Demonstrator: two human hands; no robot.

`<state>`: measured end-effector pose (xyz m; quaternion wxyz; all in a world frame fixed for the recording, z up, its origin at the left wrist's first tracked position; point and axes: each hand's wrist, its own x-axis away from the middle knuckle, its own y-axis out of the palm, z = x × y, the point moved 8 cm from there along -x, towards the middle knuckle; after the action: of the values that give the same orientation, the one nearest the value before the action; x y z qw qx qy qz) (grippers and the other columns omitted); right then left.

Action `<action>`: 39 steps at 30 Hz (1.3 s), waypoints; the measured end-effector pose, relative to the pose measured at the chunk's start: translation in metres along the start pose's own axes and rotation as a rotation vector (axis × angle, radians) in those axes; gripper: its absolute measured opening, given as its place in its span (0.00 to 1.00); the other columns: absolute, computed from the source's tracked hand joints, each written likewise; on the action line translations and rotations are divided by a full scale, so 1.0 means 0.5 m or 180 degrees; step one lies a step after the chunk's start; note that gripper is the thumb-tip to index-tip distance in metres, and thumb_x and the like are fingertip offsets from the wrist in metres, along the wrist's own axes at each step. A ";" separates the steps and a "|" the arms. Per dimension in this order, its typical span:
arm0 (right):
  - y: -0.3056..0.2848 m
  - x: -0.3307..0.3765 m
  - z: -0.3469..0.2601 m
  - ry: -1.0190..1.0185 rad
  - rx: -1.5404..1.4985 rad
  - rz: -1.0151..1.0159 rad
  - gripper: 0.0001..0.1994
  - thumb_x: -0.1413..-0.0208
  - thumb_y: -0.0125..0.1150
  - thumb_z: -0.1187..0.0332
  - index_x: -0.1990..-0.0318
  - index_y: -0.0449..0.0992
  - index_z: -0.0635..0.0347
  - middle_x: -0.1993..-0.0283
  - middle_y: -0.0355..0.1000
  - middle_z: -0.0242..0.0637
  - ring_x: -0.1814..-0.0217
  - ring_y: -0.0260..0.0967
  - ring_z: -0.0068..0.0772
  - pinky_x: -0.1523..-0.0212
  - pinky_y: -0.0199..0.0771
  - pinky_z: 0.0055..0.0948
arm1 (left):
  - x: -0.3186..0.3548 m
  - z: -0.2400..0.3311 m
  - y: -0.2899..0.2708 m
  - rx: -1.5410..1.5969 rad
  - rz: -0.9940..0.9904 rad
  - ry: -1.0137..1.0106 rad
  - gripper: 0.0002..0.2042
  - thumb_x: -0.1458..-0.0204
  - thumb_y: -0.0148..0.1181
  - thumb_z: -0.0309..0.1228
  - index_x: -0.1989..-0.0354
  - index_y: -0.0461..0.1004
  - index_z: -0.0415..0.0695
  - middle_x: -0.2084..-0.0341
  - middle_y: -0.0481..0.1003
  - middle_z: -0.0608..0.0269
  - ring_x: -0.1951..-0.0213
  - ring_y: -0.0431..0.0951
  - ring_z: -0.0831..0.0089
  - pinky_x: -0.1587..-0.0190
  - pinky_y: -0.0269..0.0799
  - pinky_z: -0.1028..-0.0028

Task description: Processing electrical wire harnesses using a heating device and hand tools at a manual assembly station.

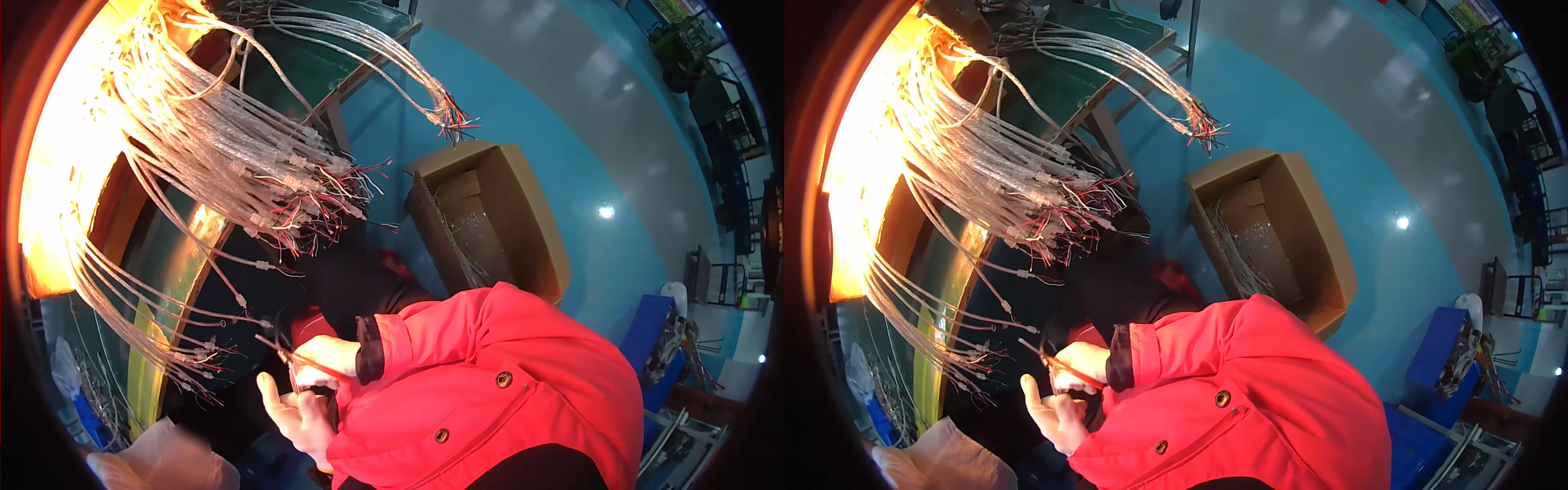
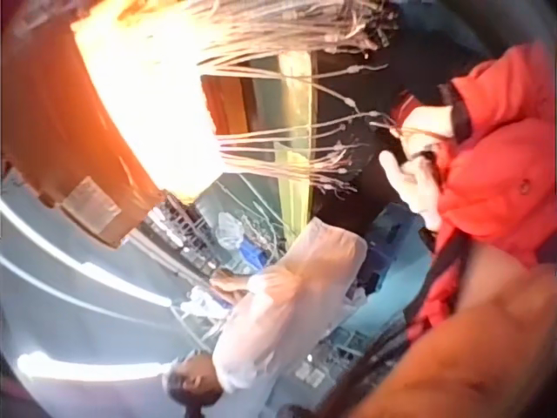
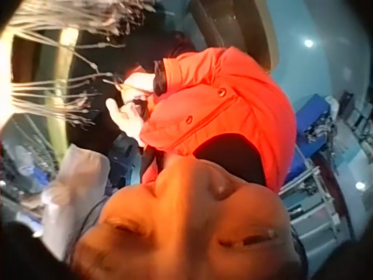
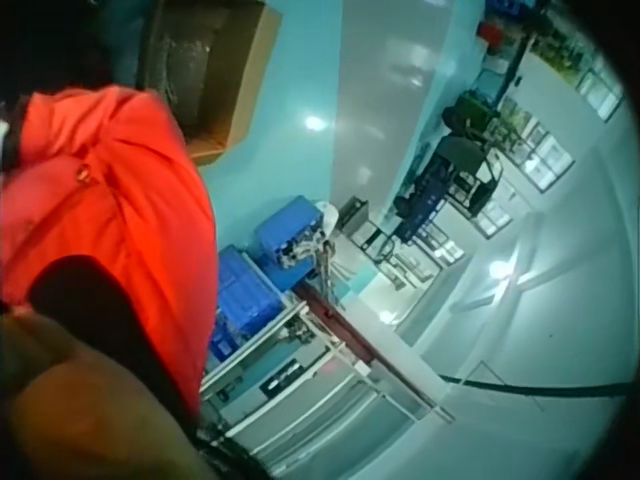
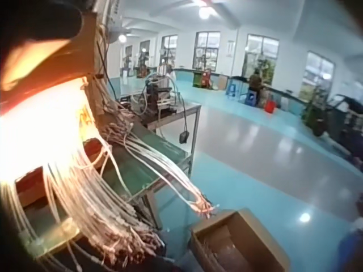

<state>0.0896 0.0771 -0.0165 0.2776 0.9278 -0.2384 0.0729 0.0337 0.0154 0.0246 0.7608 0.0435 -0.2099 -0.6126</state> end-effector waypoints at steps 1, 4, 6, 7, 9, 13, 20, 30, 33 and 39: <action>-0.009 -0.005 0.019 0.0264 -0.0201 0.0049 0.08 0.56 0.59 0.66 0.72 0.73 0.62 0.78 0.69 0.35 0.76 0.67 0.27 0.75 0.68 0.26 | 0.004 0.011 -0.026 -0.1658 0.0648 0.0543 0.19 0.42 0.47 0.38 0.45 0.62 0.42 0.78 0.67 0.67 0.80 0.67 0.79 0.74 0.67 0.81; -0.016 -0.004 0.040 0.0498 -0.0340 0.0173 0.08 0.55 0.57 0.65 0.73 0.73 0.61 0.80 0.69 0.34 0.78 0.67 0.26 0.77 0.66 0.26 | 0.021 0.024 -0.048 -0.3119 0.1330 0.0722 0.19 0.40 0.45 0.43 0.47 0.64 0.43 0.84 0.65 0.70 0.84 0.65 0.79 0.77 0.65 0.81; -0.022 0.002 0.033 0.0429 -0.0189 0.0362 0.08 0.53 0.56 0.65 0.73 0.72 0.60 0.83 0.68 0.32 0.82 0.66 0.24 0.81 0.64 0.25 | 0.020 0.015 -0.059 -0.2666 0.1382 0.0032 0.17 0.40 0.44 0.41 0.49 0.64 0.43 0.85 0.64 0.70 0.84 0.64 0.79 0.79 0.63 0.80; -0.020 0.006 0.033 0.0432 -0.0204 0.0361 0.08 0.53 0.56 0.65 0.73 0.72 0.60 0.83 0.68 0.32 0.82 0.66 0.24 0.81 0.64 0.25 | 0.022 0.010 -0.063 -0.2429 0.1403 -0.0308 0.16 0.40 0.43 0.40 0.50 0.64 0.43 0.85 0.64 0.70 0.85 0.63 0.79 0.80 0.62 0.80; -0.030 0.013 -0.001 -0.0206 0.0636 0.0698 0.07 0.55 0.57 0.65 0.73 0.72 0.58 0.82 0.68 0.34 0.80 0.69 0.30 0.79 0.66 0.29 | 0.031 -0.005 -0.073 -0.1930 0.1449 -0.0974 0.14 0.39 0.43 0.38 0.51 0.64 0.44 0.86 0.63 0.70 0.85 0.62 0.79 0.82 0.60 0.79; -0.012 0.020 -0.049 -0.0940 0.1746 0.0766 0.08 0.57 0.60 0.63 0.74 0.72 0.56 0.78 0.71 0.37 0.73 0.72 0.38 0.74 0.69 0.36 | 0.031 -0.062 -0.082 0.0372 0.0704 -0.1362 0.10 0.39 0.42 0.35 0.56 0.64 0.44 0.85 0.63 0.70 0.84 0.63 0.80 0.82 0.59 0.80; -0.006 0.006 -0.039 -0.1714 0.2680 0.0669 0.10 0.63 0.62 0.63 0.72 0.73 0.55 0.74 0.72 0.38 0.70 0.72 0.45 0.72 0.70 0.41 | 0.043 -0.072 -0.101 0.0479 0.0847 -0.1201 0.09 0.40 0.42 0.36 0.63 0.65 0.45 0.83 0.66 0.69 0.86 0.61 0.79 0.81 0.57 0.82; 0.002 0.004 -0.018 -0.0234 0.3342 0.0077 0.11 0.64 0.62 0.61 0.71 0.77 0.55 0.76 0.73 0.38 0.72 0.73 0.42 0.72 0.71 0.39 | 0.050 0.007 -0.044 -0.3290 0.1898 -0.1899 0.10 0.46 0.54 0.35 0.63 0.71 0.40 0.73 0.72 0.64 0.73 0.72 0.74 0.69 0.67 0.77; 0.015 0.010 -0.027 -0.0335 0.3485 0.0038 0.11 0.63 0.61 0.60 0.73 0.77 0.56 0.77 0.73 0.39 0.72 0.73 0.44 0.72 0.71 0.39 | 0.041 0.001 -0.067 -0.4039 0.1509 -0.0864 0.10 0.49 0.57 0.33 0.64 0.71 0.39 0.72 0.72 0.64 0.71 0.73 0.74 0.67 0.67 0.77; 0.011 0.020 -0.050 -0.0458 0.2766 -0.0060 0.10 0.61 0.60 0.61 0.75 0.76 0.58 0.79 0.72 0.40 0.74 0.72 0.43 0.73 0.69 0.38 | 0.043 0.000 -0.091 -0.3130 0.1441 -0.0159 0.14 0.51 0.61 0.32 0.59 0.69 0.39 0.69 0.73 0.64 0.66 0.74 0.75 0.63 0.69 0.76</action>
<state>0.0956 0.0828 0.0097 -0.1551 0.9632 -0.1959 0.0991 -0.0043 -0.0164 0.0156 0.7992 -0.3785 0.0794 -0.4601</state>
